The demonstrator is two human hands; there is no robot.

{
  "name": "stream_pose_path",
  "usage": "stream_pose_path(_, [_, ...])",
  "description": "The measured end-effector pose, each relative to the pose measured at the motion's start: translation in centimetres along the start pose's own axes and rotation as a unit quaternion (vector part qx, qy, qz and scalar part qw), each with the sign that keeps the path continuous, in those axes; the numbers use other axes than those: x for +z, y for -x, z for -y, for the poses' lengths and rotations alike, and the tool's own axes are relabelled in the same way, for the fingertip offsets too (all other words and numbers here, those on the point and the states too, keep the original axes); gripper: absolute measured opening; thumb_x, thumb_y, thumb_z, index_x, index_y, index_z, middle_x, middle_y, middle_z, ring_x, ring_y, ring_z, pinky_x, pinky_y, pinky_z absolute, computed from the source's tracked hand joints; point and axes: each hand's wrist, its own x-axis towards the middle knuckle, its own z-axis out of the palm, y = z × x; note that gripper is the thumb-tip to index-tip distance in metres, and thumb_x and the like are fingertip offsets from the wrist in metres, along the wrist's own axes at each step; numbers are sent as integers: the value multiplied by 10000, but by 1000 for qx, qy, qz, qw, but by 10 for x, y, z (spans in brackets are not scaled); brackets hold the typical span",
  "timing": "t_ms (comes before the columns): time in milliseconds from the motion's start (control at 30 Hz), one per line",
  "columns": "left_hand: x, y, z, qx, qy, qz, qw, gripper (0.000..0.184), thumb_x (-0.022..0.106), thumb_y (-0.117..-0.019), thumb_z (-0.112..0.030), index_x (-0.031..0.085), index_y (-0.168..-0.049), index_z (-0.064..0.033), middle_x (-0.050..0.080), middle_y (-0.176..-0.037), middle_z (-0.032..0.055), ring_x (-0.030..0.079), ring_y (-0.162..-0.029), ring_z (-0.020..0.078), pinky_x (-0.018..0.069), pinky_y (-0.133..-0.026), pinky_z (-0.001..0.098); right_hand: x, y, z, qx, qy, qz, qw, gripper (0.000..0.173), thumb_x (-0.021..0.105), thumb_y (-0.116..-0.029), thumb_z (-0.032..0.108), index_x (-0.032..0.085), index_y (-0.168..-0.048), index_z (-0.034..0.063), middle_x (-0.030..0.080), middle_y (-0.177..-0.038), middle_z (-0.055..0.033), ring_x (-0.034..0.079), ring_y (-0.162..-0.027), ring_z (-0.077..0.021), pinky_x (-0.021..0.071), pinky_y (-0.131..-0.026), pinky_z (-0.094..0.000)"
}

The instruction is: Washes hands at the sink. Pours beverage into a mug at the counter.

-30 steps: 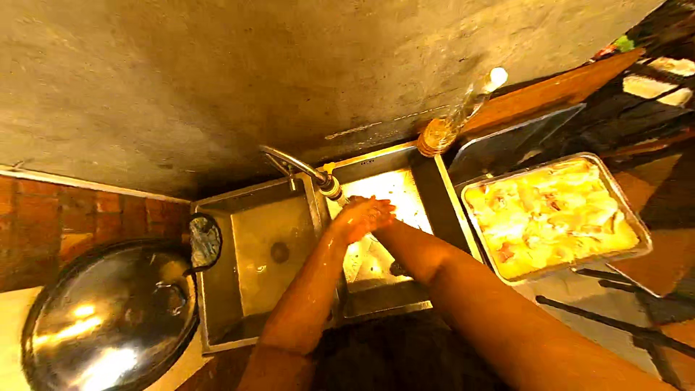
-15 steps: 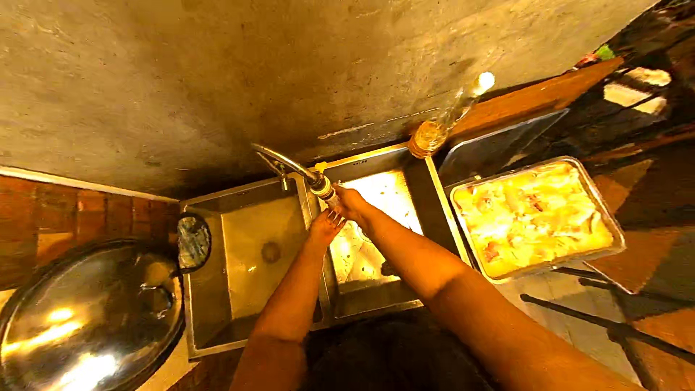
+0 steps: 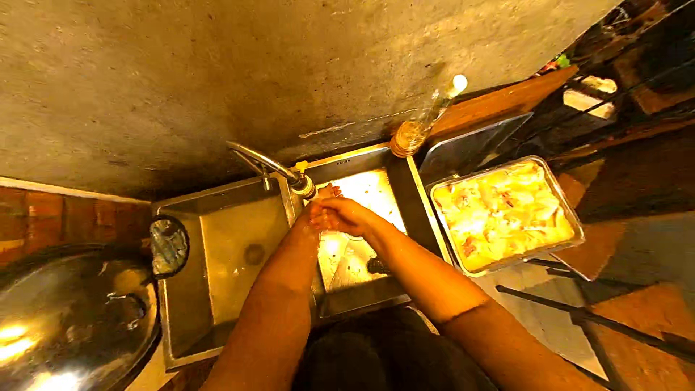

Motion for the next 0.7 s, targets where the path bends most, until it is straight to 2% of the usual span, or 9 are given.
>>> stream_pose_path(33, [-13,-40,16,43,40,65,996,361,353,-1115,-336,634,-1145,-111,630,-822,-26,585,-671,38,508,-621,201,-20,-9,-3,-1,41,-73,996,396,402,-1119,337,641,-1140,22,714,-960,-57,703,-833,-146,600,-799,-338])
stream_pose_path(133, [-7,-88,6,24,75,43,996,378,313,-1131,-358,538,-1096,-57,515,-804,1,505,-616,63,455,-562,191,-74,-43,-23,11,252,-205,946,500,319,-1148,347,592,-1302,-41,651,-1168,-180,646,-981,-249,540,-886,-432])
stream_pose_path(233, [7,-27,-7,57,11,126,990,433,307,-1128,-362,578,-1186,-29,609,-923,6,570,-735,66,499,-685,231,-68,-56,-41,3,472,-209,856,402,461,-1096,150,555,-1348,-150,585,-1355,-356,587,-1266,-457,457,-1088,-576])
stream_pose_path(300, [25,25,-11,106,-36,206,972,490,308,-1119,-405,620,-1205,-36,669,-994,10,620,-798,72,531,-739,256,6,-38,5,182,496,-211,823,523,461,-1102,116,316,-1570,-67,344,-1631,-257,318,-1537,-348,242,-1264,-460])
stream_pose_path(367, [42,62,-9,164,-41,279,945,491,295,-1133,-313,619,-1197,51,698,-1060,92,687,-911,141,576,-858,324,36,-48,11,204,547,-194,788,494,440,-1124,207,391,-1546,-44,405,-1607,-233,365,-1519,-339,276,-1249,-481])
stream_pose_path(433, [46,72,6,318,-113,307,890,422,341,-1118,-158,663,-1139,115,725,-1102,163,704,-1038,183,558,-989,358,-19,-92,-52,-89,658,-146,733,495,432,-1099,349,676,-1234,-60,683,-1231,-299,655,-1175,-448,521,-979,-614])
stream_pose_path(567, [20,24,45,558,-350,124,742,376,446,-1062,-241,772,-1145,-75,729,-1234,67,616,-1262,212,365,-1187,461,-27,-120,-39,-84,582,-119,800,423,565,-1047,342,658,-1288,7,694,-1238,-238,663,-1176,-379,509,-1024,-601])
stream_pose_path(633, [0,-5,56,525,-376,19,763,434,388,-1086,-272,672,-1326,-48,598,-1436,143,469,-1418,318,264,-1231,538,30,-90,11,90,496,-186,843,375,539,-1083,145,528,-1421,-16,611,-1360,-189,590,-1228,-249,440,-1095,-423])
stream_pose_path(700, [-5,-35,64,448,-309,-56,837,518,341,-1112,-333,499,-1492,-18,435,-1577,188,352,-1497,335,232,-1249,539,29,-82,22,85,329,-237,910,350,402,-1117,78,508,-1439,-8,615,-1365,-165,611,-1199,-193,483,-1059,-344])
